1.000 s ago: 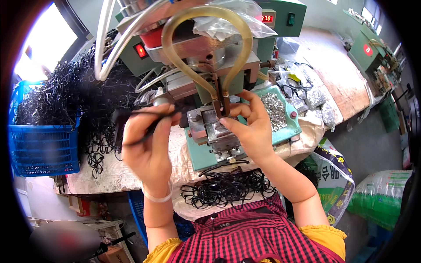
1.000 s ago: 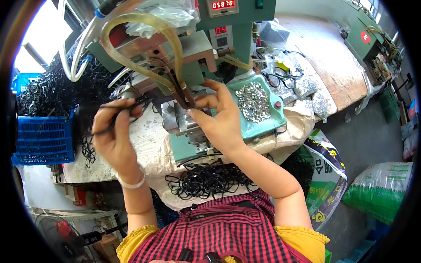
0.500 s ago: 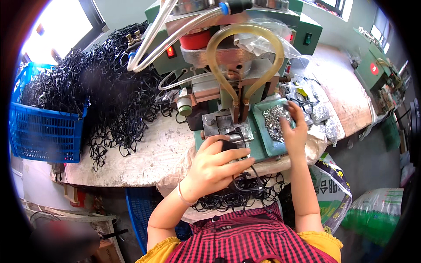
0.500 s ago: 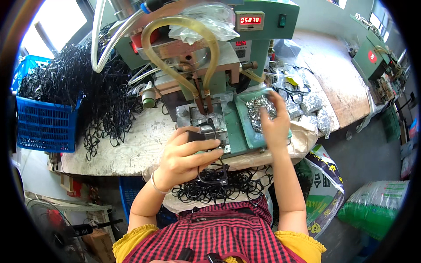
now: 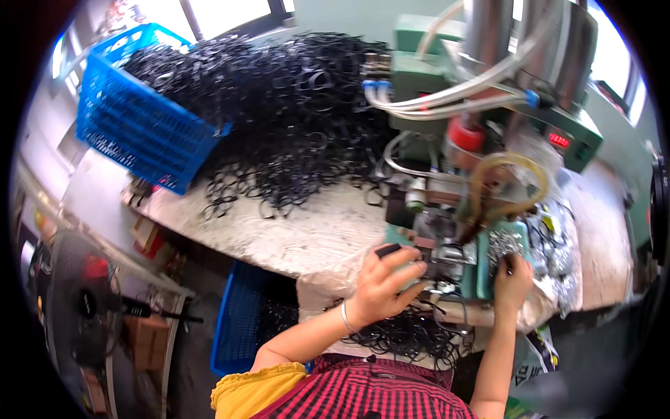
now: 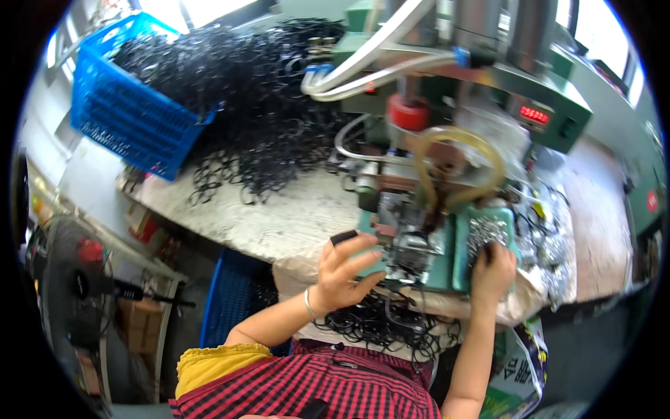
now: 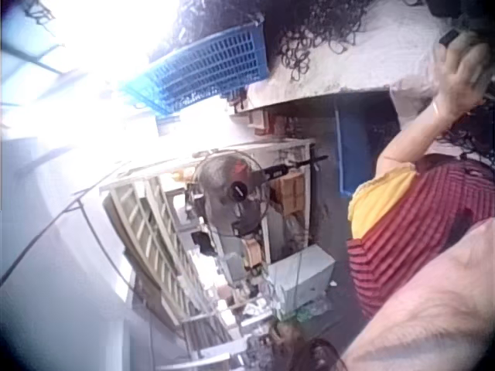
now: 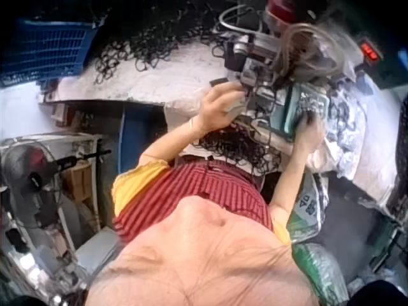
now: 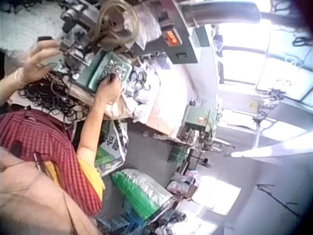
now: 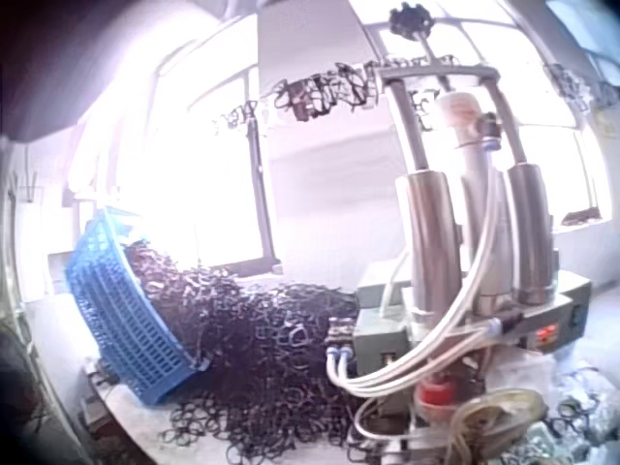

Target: The person repeatedly picks up black eyeglass frames from a pile, places them into a green machine, and presses a lever to attach small metal components. The person then removes the assembled frames and places them on the table, continuing the cycle with new frames.

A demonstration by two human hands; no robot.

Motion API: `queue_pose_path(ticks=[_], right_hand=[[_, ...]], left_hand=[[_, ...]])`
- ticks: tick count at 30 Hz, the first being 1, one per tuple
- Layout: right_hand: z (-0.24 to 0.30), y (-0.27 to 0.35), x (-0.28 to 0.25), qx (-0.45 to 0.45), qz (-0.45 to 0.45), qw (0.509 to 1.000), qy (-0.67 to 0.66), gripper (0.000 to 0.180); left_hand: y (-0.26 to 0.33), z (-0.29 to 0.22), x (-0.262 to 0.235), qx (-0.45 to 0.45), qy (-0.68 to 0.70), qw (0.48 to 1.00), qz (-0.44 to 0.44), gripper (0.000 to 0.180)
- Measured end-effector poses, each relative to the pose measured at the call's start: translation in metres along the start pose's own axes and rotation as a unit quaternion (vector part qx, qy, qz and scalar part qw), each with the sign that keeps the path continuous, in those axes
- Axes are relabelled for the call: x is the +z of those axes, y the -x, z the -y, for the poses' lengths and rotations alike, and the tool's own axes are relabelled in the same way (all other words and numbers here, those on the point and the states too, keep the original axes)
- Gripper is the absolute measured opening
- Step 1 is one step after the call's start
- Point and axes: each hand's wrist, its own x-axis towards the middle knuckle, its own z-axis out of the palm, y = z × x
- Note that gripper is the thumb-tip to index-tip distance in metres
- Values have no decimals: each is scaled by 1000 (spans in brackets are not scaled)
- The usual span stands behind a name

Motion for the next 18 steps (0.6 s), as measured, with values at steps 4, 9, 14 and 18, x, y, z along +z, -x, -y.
queue_pose_path(ticks=[4,9,14,18], right_hand=[[14,-3,-3,-31,-34,998,-35,11],[13,-3,-8,-8,-6,989,-148,14],[30,-17,-16,22,24,973,-227,13],[4,-12,1,117,45,937,-327,13]], left_hand=[[88,-24,-9,-257,-19,950,177,78],[65,-36,-89,-90,40,980,170,59],[9,99,-170,-184,-312,931,55,27],[47,227,-213,-300,-306,891,149,29]])
